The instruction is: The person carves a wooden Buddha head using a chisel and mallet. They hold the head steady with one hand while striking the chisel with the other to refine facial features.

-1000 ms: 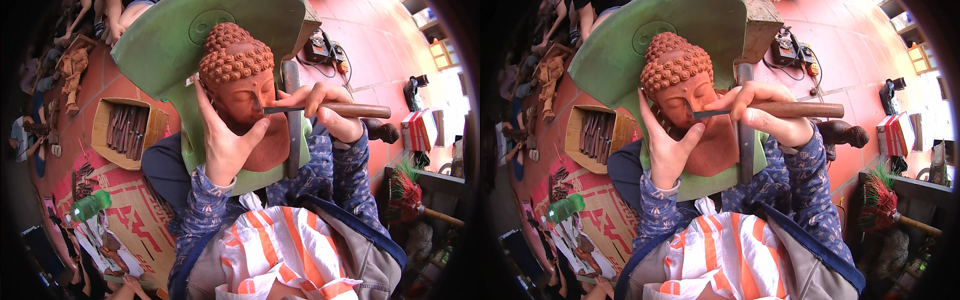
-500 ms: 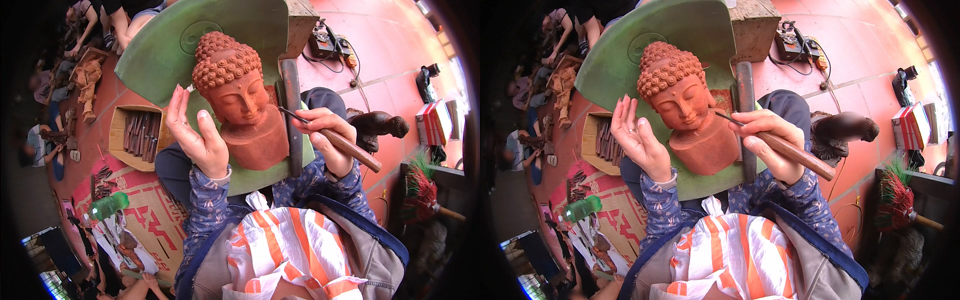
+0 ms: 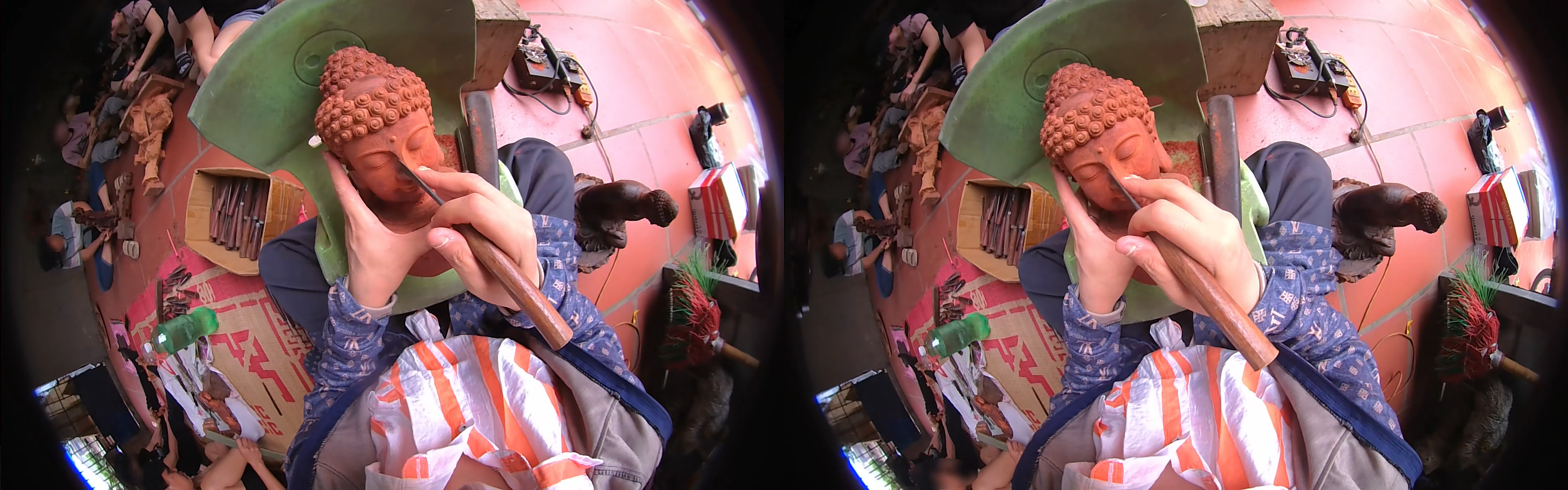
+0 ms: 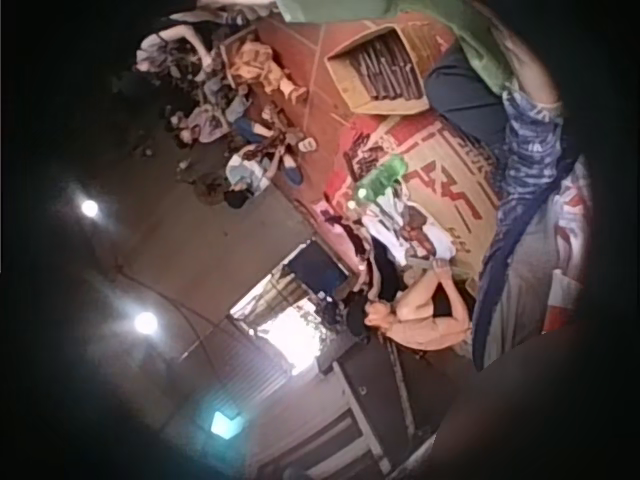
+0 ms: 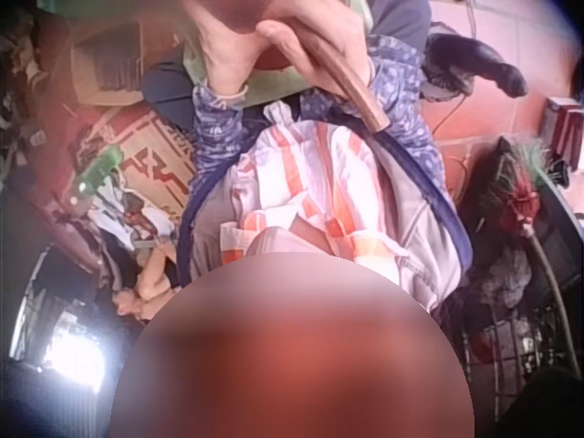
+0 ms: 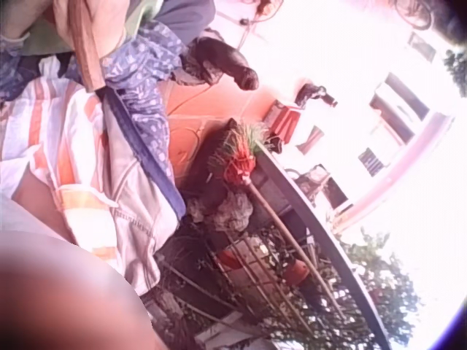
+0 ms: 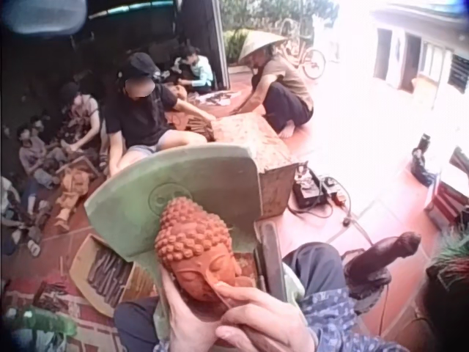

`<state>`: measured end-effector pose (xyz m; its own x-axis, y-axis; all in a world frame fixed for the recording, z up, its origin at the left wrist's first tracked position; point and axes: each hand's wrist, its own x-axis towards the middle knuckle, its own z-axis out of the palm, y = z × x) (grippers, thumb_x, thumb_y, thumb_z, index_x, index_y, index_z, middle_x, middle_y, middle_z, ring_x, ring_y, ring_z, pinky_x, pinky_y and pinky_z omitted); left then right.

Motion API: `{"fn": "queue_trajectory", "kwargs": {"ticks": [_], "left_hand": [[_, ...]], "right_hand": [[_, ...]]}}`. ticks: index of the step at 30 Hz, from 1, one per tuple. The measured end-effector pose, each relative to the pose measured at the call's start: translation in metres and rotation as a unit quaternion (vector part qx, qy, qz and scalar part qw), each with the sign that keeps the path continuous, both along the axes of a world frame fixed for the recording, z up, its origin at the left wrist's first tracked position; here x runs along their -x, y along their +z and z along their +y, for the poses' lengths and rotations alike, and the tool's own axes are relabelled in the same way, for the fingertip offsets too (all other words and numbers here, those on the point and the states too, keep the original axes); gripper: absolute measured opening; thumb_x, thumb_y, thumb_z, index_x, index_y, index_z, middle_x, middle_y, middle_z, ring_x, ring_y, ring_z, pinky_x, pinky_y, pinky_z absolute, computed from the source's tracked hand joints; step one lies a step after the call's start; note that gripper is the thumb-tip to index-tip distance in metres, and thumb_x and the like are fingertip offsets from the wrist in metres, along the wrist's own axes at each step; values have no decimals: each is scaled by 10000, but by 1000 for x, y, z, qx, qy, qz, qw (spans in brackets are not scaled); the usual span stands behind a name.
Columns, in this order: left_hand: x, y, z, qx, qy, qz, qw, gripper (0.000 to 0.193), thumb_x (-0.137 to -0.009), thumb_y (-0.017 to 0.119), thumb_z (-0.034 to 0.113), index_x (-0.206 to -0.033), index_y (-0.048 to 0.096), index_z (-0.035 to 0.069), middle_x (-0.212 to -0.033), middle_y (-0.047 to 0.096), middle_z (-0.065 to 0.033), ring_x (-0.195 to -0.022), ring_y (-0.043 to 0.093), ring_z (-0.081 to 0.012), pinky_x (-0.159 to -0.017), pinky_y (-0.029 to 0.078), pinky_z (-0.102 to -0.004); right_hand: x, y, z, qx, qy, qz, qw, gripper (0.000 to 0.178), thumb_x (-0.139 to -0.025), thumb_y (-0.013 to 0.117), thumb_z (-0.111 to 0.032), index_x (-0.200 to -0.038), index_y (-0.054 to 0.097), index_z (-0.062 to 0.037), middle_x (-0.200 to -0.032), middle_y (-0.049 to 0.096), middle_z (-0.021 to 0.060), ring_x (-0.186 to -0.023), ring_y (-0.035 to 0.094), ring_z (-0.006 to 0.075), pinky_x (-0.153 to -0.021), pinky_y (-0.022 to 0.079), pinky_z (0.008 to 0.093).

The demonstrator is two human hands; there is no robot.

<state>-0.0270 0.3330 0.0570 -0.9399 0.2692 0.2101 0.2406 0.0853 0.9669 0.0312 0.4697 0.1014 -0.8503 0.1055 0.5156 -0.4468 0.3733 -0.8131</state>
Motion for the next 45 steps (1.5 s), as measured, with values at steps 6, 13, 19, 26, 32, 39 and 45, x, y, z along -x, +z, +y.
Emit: {"fn": "queue_trajectory", "kwargs": {"ticks": [6,13,19,26,32,39,45], "left_hand": [[3,-7,1,-60,0,-28,998,1316,-607,902,211,-1477,-46,-62,-1405,358,-274,-1280,448,-319,-1050,396,-397],[3,-10,-2,-48,1,-19,999,1346,-588,905,280,-1477,-45,-63,-1417,328,-287,-1301,415,-340,-1061,377,-411],[3,-12,-4,-31,-2,-9,999,1374,-572,908,338,-1477,-45,-64,-1429,303,-299,-1319,388,-358,-1071,361,-423],[3,-14,-5,-19,-5,-4,1000,1410,-554,911,406,-1478,-44,-65,-1441,273,-312,-1340,355,-379,-1083,343,-437],[4,-15,-5,-13,-4,0,1000,1443,-538,913,465,-1478,-44,-66,-1453,248,-323,-1358,327,-397,-1093,327,-449],[2,-8,-8,32,-27,27,999,1368,-599,906,329,-1490,-75,-12,-1471,237,-265,-1347,346,-349,-1097,336,-436],[3,-8,-7,28,-32,24,999,1361,-600,918,207,-1496,-88,9,-1471,251,-227,-1334,367,-317,-1094,343,-418]], "right_hand": [[0,3,-7,-26,-27,12,999,148,-797,721,-75,-845,612,15,-1086,577,261,-890,663,354,-765,526,365],[-7,2,-19,-3,-26,-21,999,191,-834,680,-93,-837,571,64,-1138,567,337,-1076,613,395,-927,479,398],[-2,-3,-18,-12,-40,13,999,189,-804,727,-99,-843,599,35,-1090,576,294,-909,655,377,-788,522,382],[3,1,-5,-30,-17,14,999,186,-770,756,-109,-820,613,-1,-1076,611,260,-786,677,344,-677,542,357],[9,5,8,-36,20,13,999,189,-771,757,-121,-816,613,-5,-1079,624,237,-781,664,336,-668,534,363],[22,11,25,-38,84,-1,996,183,-793,741,-118,-805,597,-6,-1005,628,199,-705,637,289,-605,508,341],[34,17,36,-46,138,-2,989,181,-813,728,-113,-813,590,4,-982,628,190,-747,637,314,-634,508,350]]}}
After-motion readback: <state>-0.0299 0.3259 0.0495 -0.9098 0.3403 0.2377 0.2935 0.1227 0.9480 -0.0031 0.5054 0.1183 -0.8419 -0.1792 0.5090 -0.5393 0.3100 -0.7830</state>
